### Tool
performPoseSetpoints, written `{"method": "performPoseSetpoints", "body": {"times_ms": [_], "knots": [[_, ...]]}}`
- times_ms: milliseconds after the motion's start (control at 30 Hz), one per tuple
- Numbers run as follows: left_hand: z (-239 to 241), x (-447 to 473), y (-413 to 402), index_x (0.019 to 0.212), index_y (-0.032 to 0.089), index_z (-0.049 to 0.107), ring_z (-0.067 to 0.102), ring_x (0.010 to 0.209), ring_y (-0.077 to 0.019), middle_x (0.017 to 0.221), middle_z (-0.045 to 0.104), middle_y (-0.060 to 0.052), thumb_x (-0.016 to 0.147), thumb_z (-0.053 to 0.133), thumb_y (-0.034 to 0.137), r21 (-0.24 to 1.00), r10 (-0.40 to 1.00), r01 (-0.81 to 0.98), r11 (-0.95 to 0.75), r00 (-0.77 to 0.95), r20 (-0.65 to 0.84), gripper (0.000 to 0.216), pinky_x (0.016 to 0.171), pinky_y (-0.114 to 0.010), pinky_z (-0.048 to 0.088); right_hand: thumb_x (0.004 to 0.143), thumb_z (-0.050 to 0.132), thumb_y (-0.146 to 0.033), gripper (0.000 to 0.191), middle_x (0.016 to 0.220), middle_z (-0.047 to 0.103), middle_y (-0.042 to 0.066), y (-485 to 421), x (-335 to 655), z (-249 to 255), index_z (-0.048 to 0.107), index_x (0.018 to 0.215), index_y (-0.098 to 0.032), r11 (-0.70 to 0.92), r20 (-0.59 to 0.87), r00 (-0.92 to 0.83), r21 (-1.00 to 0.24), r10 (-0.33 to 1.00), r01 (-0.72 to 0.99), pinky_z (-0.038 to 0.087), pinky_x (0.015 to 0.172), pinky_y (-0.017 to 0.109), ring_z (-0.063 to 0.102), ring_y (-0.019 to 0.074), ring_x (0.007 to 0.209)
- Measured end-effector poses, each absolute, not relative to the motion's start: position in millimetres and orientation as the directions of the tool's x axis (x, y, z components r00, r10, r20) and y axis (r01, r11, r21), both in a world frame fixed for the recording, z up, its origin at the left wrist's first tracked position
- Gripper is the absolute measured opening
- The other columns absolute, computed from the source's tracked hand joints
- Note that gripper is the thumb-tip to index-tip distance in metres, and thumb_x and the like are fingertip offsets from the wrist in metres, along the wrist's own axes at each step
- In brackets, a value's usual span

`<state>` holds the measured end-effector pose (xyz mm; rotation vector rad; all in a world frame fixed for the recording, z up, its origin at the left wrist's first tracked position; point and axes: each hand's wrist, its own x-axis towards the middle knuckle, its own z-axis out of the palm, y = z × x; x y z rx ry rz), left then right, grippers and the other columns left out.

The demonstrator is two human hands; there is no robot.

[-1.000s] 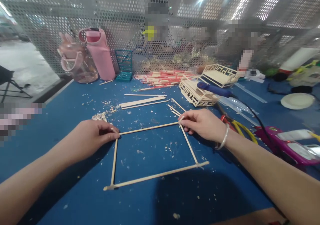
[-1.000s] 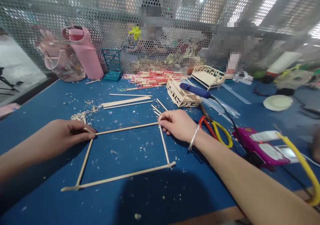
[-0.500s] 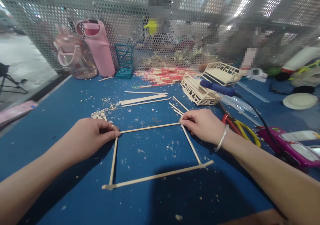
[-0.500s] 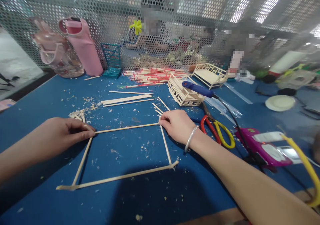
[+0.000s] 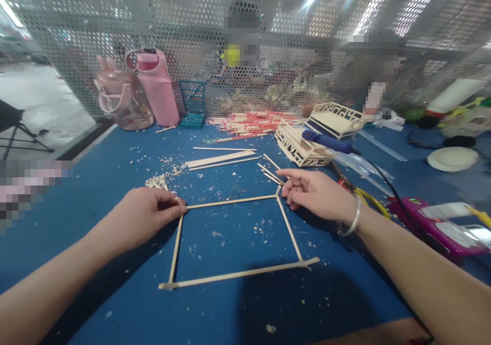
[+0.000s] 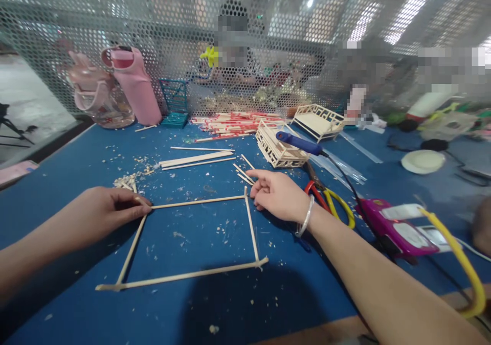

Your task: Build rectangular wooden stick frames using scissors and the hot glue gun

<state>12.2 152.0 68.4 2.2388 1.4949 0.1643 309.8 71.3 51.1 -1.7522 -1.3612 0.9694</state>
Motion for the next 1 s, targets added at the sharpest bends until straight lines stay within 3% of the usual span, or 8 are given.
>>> {"method": "performPoseSetpoints", "body": {"times_ms": [67,200,400,567,667,767,833,1000], "knots": [[70.3,12.1,151.2,0.074,0.024,0.073,0.066,0.077,-0.0242,0.079,0.075,-0.001,0.071,0.055,0.05,0.42,0.907,0.851,-0.315,0.4,-0.133,0.031,0.07,-0.03,0.042,0.059,0.047,-0.005,0.053,0.067,0.06,-0.003,70.3,315.8,53.9,0.056,0.109,-0.016,-0.16,-0.084,0.208,-0.91,0.975,0.382,0.047,0.045,0.023,0.057,0.0114,0.051],[70.0,8.3,153.5,0.077,0.024,0.073,0.065,0.081,-0.0242,0.084,0.076,-0.001,0.072,0.056,0.053,0.418,0.924,0.857,-0.3,0.37,-0.094,0.035,0.071,-0.028,0.042,0.059,0.049,-0.009,0.029,0.064,0.06,-0.002,69.0,329.5,58.7,0.059,0.086,-0.017,0.003,0.181,0.384,-0.907,0.905,0.42,0.04,0.042,0.021,0.05,0.0087,0.046],[77.5,-0.7,162.5,0.122,0.015,0.059,0.061,0.075,-0.0184,0.086,0.073,-0.003,0.069,0.061,0.052,0.595,0.913,0.765,-0.247,0.389,-0.12,0.065,0.069,-0.026,0.044,0.07,0.054,-0.013,0.009,0.068,0.063,-0.001,70.0,334.5,61.2,0.059,0.07,-0.02,0.105,0.35,0.498,-0.885,0.793,0.454,0.049,0.059,0.025,0.056,0.01,0.057],[113.0,0.2,123.0,0.124,0.018,0.057,0.049,0.064,-0.0119,0.101,0.066,-0.004,0.078,0.055,0.046,0.53,0.963,0.813,-0.24,0.128,0.239,0.054,0.063,-0.026,0.041,0.074,0.057,-0.013,0.01,0.068,0.066,-0.001,52.6,325.1,88.1,0.054,0.07,-0.022,0.194,0.419,0.499,-0.876,0.758,0.441,0.051,0.06,0.026,0.058,0.0106,0.057],[113.9,5.8,63.7,0.111,0.03,0.065,0.054,0.07,-0.016,0.09,0.067,0.0,0.078,0.058,0.051,0.637,0.9,0.728,-0.253,-0.066,0.432,0.039,0.068,-0.03,0.045,0.072,0.065,-0.02,0.011,0.067,0.066,-0.002,13.5,300.6,97.9,0.054,0.074,-0.023,0.245,0.492,0.443,-0.828,0.749,0.505,0.049,0.054,0.025,0.059,0.0119,0.056],[81.2,20.5,1.2,0.084,0.034,0.074,0.06,0.067,-0.0188,0.075,0.07,0.001,0.076,0.064,0.048,0.791,0.93,0.49,-0.366,0.196,0.309,0.019,0.063,-0.032,0.051,0.074,0.068,-0.026,0.009,0.065,0.066,-0.001,-38.0,260.1,79.6,0.06,0.075,-0.026,0.228,0.486,0.307,-0.764,0.818,0.603,0.048,0.053,0.024,0.06,0.0129,0.056],[48.7,34.6,-29.3,0.097,0.033,0.075,0.063,0.066,-0.0195,0.076,0.072,-0.004,0.075,0.066,0.049,0.918,0.884,0.269,-0.292,0.441,0.152,0.028,0.06,-0.032,0.053,0.077,0.063,-0.024,0.007,0.064,0.066,-0.002,-67.6,230.8,55.8,0.06,0.071,-0.027,0.265,0.415,0.2,-0.815,0.887,0.515,0.049,0.054,0.024,0.061,0.0131,0.055],[-1.6,58.4,-64.3,0.087,0.029,0.078,0.056,0.053,-0.0142,0.077,0.07,-0.009,0.065,0.07,0.061,0.998,0.928,-0.036,0.042,0.373,-0.025,0.039,0.041,-0.026,0.045,0.08,0.063,-0.032,0.012,0.066,0.061,-0.001,-104.1,179.4,10.7,0.053,0.075,-0.027,0.093,0.125,0.338,-0.989,0.933,0.111,0.051,0.054,0.026,0.06,0.0151,0.057]]}}
